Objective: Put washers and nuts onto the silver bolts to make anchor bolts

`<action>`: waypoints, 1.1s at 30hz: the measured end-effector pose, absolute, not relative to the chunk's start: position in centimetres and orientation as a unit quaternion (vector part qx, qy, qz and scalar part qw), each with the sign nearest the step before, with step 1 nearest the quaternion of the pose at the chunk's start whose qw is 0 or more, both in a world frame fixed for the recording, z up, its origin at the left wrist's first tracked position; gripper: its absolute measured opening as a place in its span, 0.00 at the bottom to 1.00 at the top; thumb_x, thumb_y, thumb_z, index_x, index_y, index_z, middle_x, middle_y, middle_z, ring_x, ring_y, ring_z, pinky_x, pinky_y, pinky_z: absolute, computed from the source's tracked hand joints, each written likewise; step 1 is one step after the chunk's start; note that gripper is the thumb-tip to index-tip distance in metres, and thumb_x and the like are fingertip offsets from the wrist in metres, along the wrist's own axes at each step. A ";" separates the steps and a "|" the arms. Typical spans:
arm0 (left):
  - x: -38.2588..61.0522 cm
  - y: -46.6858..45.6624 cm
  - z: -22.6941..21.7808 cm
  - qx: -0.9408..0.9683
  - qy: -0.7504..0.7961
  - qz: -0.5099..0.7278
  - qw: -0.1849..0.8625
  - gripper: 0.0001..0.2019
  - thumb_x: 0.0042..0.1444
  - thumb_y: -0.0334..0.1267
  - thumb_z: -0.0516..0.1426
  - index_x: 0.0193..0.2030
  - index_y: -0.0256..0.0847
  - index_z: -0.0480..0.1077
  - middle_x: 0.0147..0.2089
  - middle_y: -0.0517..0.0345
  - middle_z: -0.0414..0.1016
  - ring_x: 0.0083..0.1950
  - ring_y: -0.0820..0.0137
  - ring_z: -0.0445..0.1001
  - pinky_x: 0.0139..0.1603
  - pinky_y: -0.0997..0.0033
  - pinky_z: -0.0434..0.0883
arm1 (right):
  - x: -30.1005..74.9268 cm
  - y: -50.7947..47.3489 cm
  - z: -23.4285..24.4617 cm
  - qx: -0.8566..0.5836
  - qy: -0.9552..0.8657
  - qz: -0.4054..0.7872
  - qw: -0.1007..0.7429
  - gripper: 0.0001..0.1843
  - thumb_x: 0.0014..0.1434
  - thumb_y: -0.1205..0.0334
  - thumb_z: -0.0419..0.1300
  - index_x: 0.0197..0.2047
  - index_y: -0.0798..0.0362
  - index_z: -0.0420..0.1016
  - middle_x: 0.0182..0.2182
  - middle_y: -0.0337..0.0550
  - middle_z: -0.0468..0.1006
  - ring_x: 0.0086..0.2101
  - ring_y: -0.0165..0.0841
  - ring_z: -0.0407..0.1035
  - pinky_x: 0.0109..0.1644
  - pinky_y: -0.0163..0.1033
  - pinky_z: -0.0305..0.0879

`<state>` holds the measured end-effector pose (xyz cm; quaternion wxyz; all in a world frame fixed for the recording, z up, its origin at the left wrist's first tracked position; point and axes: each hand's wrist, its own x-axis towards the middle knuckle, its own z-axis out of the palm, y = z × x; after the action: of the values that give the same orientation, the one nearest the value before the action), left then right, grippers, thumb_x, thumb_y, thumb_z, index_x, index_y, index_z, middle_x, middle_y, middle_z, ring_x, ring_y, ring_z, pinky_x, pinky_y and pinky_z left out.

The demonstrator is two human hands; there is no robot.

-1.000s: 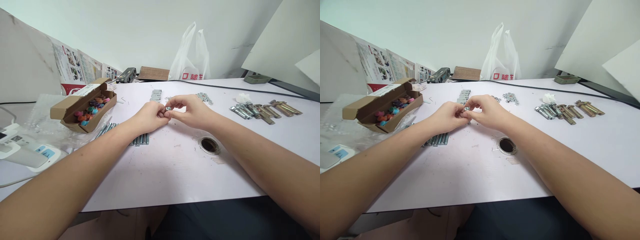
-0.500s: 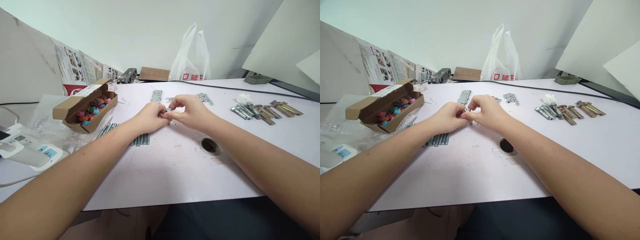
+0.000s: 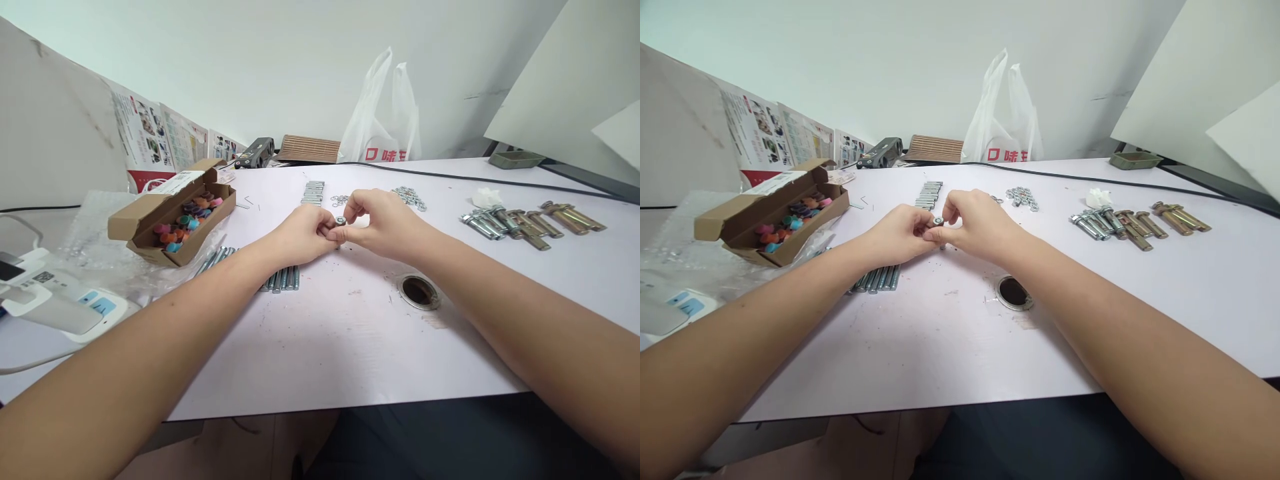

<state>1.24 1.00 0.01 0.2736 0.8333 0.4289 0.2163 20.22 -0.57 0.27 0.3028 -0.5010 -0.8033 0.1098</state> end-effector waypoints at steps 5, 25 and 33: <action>1.2 1.1 0.1 0.837 0.419 0.214 0.278 0.09 0.52 0.39 0.59 0.25 0.38 0.66 0.23 0.65 0.63 0.25 0.77 0.58 0.26 0.72 0.56 | 20.8 -1.0 0.8 -0.416 -0.838 0.146 0.320 0.13 0.58 0.50 0.65 0.38 0.52 0.79 0.34 0.43 0.78 0.36 0.35 0.69 0.39 0.41 0.61; 1.1 1.1 0.0 0.826 0.435 0.207 0.293 0.12 0.52 0.43 0.61 0.26 0.40 0.66 0.23 0.64 0.65 0.24 0.76 0.60 0.25 0.70 0.57 | 20.6 -1.2 0.7 -0.438 -0.745 0.298 0.406 0.36 0.64 0.31 0.51 0.18 0.52 0.61 0.15 0.37 0.58 0.22 0.28 0.58 0.31 0.37 0.57; 1.1 1.0 0.0 0.826 0.440 0.202 0.289 0.12 0.53 0.45 0.61 0.27 0.39 0.68 0.25 0.62 0.67 0.25 0.75 0.61 0.25 0.70 0.58 | 21.7 -0.8 0.9 -0.464 -0.695 0.304 0.458 0.35 0.65 0.36 0.53 0.16 0.52 0.63 0.13 0.38 0.56 0.19 0.27 0.52 0.26 0.39 0.50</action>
<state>1.09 1.02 0.04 0.2888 0.8261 0.4397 0.2020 21.69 -0.83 0.94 0.4576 -0.4641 -0.6948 0.3043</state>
